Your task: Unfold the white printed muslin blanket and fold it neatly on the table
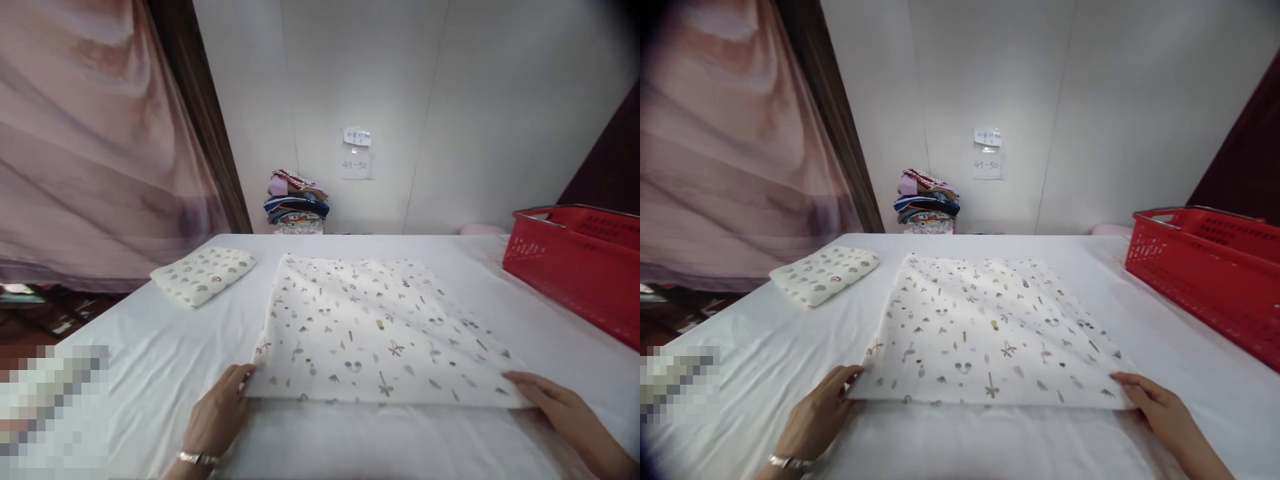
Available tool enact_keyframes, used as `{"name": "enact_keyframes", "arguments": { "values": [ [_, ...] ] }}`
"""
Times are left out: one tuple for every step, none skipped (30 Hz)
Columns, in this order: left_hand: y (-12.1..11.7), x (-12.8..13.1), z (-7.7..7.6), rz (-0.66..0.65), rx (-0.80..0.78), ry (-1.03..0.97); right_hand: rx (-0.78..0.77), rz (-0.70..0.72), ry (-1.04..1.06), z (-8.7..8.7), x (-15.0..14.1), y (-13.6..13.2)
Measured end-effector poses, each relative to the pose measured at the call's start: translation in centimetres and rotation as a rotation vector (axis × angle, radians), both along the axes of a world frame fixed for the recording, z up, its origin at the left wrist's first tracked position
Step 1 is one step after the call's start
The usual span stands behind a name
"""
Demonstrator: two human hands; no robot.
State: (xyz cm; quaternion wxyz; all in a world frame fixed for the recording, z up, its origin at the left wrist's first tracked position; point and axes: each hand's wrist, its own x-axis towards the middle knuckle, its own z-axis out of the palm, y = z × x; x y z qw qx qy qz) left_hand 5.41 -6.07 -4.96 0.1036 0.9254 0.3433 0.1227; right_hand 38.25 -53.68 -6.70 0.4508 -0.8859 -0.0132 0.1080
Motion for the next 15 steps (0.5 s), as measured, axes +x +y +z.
{"name": "enact_keyframes", "arguments": {
  "values": [
    [0.1, -0.2, -0.1, -0.004, 0.005, -0.017, 0.007, 0.022, 0.066, -0.1, 0.0, 0.2],
    [0.3, -0.5, -0.1, -0.008, 0.018, -0.042, 0.008, 0.046, 0.109, -0.1, -0.1, 0.4],
    [0.4, -0.8, 0.0, -0.009, 0.039, -0.072, 0.003, 0.071, 0.121, 0.1, -0.2, 0.8],
    [0.6, -1.1, 0.0, -0.003, 0.066, -0.104, -0.006, 0.099, 0.126, 0.3, -0.3, 1.2],
    [0.8, -1.4, 0.0, 0.011, 0.091, -0.128, -0.013, 0.127, 0.128, 0.6, -0.4, 1.6],
    [1.0, -1.6, 0.0, 0.029, 0.103, -0.136, -0.017, 0.153, 0.129, 0.9, -0.5, 2.0],
    [1.3, -1.9, -0.1, 0.041, 0.094, -0.121, -0.019, 0.174, 0.129, 1.2, -0.5, 2.4],
    [1.6, -2.2, -0.3, 0.043, 0.064, -0.089, -0.021, 0.193, 0.132, 1.5, -0.6, 2.7],
    [2.1, -2.4, -0.6, 0.036, 0.018, -0.05, -0.028, 0.205, 0.138, 1.7, -0.6, 2.9],
    [2.7, -2.6, -1.0, 0.024, -0.033, -0.014, -0.04, 0.22, 0.148, 2.0, -0.5, 3.0],
    [3.3, -2.8, -1.5, 0.011, -0.077, 0.016, -0.057, 0.234, 0.164, 2.2, -0.3, 3.0],
    [3.9, -2.9, -2.0, 0.003, -0.109, 0.034, -0.077, 0.246, 0.18, 2.4, -0.1, 2.9],
    [4.4, -3.0, -2.5, -0.003, -0.128, 0.044, -0.095, 0.261, 0.183, 2.7, 0.2, 2.7],
    [4.8, -3.0, -3.0, -0.007, -0.132, 0.05, -0.109, 0.273, 0.163, 3.0, 0.7, 2.6],
    [5.1, -3.0, -3.5, 0.003, -0.115, 0.056, -0.124, 0.268, 0.114, 3.3, 1.2, 2.7]
  ]
}}
